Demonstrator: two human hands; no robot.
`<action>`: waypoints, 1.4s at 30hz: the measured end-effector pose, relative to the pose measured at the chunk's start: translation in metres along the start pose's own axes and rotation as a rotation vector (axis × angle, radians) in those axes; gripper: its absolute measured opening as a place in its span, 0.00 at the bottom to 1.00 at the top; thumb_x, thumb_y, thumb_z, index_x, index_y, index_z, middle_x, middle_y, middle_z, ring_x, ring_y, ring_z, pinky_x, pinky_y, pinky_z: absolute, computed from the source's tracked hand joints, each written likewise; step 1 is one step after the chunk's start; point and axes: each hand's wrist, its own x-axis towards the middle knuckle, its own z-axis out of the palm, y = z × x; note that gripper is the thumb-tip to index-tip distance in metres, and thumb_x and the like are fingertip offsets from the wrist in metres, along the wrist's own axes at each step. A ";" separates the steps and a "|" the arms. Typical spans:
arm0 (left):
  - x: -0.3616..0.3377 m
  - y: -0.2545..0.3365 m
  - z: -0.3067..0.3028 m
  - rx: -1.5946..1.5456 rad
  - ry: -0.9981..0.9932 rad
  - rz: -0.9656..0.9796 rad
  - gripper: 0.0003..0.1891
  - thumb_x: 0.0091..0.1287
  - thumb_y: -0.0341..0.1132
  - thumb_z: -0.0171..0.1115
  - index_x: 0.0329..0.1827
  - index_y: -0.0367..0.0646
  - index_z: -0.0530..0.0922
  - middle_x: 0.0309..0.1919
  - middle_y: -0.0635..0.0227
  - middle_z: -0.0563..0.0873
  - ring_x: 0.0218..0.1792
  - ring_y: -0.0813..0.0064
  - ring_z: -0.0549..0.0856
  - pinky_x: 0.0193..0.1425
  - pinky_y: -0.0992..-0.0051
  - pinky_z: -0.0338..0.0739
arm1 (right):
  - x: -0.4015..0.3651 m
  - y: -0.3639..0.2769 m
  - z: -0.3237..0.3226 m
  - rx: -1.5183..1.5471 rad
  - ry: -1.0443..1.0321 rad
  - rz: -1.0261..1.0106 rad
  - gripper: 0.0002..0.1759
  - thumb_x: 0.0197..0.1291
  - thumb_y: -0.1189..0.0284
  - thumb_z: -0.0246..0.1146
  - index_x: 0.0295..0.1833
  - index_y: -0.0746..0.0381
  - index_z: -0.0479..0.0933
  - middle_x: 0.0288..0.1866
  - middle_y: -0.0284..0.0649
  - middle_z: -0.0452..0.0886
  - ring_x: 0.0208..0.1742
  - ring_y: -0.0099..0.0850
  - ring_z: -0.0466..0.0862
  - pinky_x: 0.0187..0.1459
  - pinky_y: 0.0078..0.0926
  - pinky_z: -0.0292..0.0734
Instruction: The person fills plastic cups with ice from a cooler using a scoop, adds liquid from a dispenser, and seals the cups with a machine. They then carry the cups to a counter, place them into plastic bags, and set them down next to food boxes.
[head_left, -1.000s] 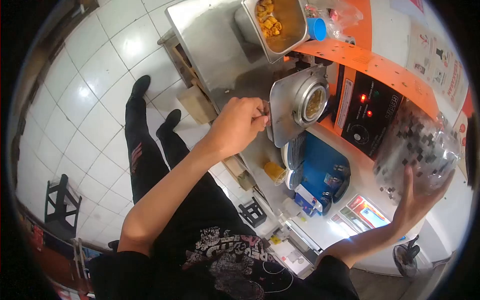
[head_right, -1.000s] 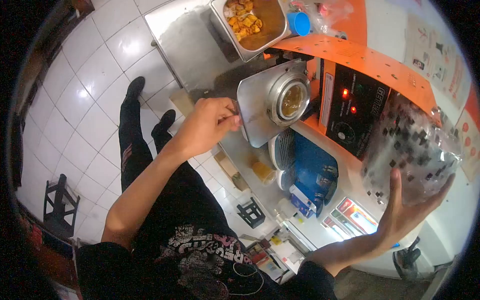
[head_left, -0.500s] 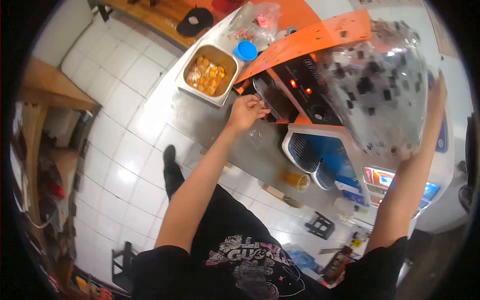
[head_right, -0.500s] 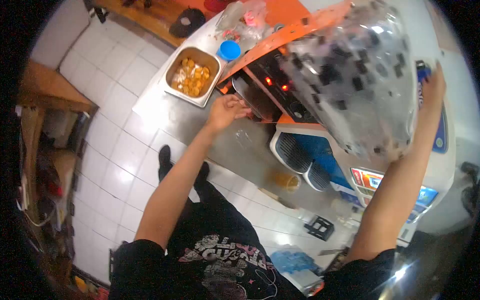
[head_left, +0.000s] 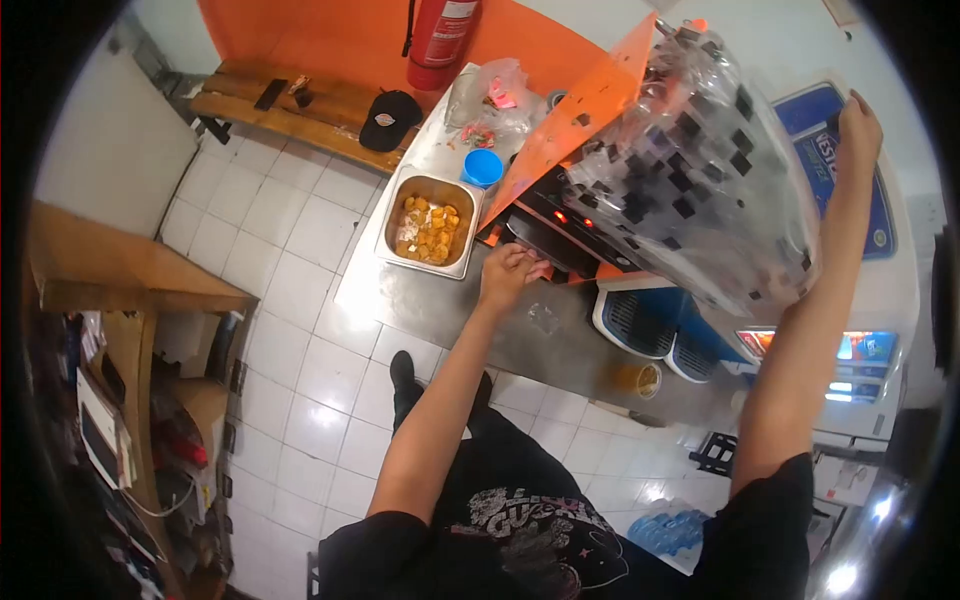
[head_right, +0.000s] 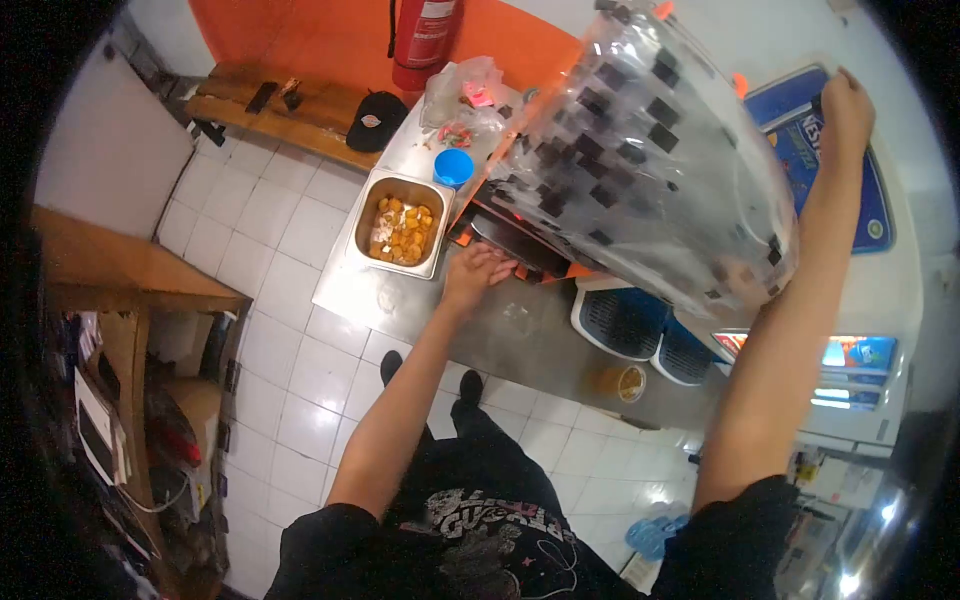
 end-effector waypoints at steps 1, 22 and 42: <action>0.002 -0.002 0.000 -0.015 -0.001 0.025 0.06 0.81 0.27 0.63 0.55 0.34 0.79 0.52 0.54 0.91 0.54 0.62 0.94 0.56 0.70 0.93 | -0.062 -0.033 -0.020 0.155 0.068 -0.032 0.29 0.71 0.58 0.64 0.68 0.67 0.85 0.56 0.51 0.91 0.50 0.33 0.89 0.51 0.32 0.83; 0.002 0.006 0.005 0.212 -0.069 -0.023 0.10 0.85 0.26 0.56 0.63 0.32 0.75 0.60 0.51 0.88 0.60 0.61 0.91 0.66 0.68 0.89 | -0.172 -0.043 -0.131 0.641 -0.121 -0.239 0.23 0.83 0.65 0.59 0.74 0.67 0.71 0.65 0.51 0.80 0.65 0.39 0.79 0.69 0.42 0.73; -0.195 0.264 0.252 1.542 -0.634 1.177 0.39 0.56 0.37 0.86 0.74 0.46 0.79 0.63 0.56 0.87 0.67 0.55 0.85 0.73 0.53 0.77 | -0.292 -0.086 -0.142 1.186 0.138 -0.006 0.15 0.78 0.75 0.51 0.45 0.68 0.83 0.47 0.36 0.83 0.48 0.22 0.79 0.54 0.21 0.74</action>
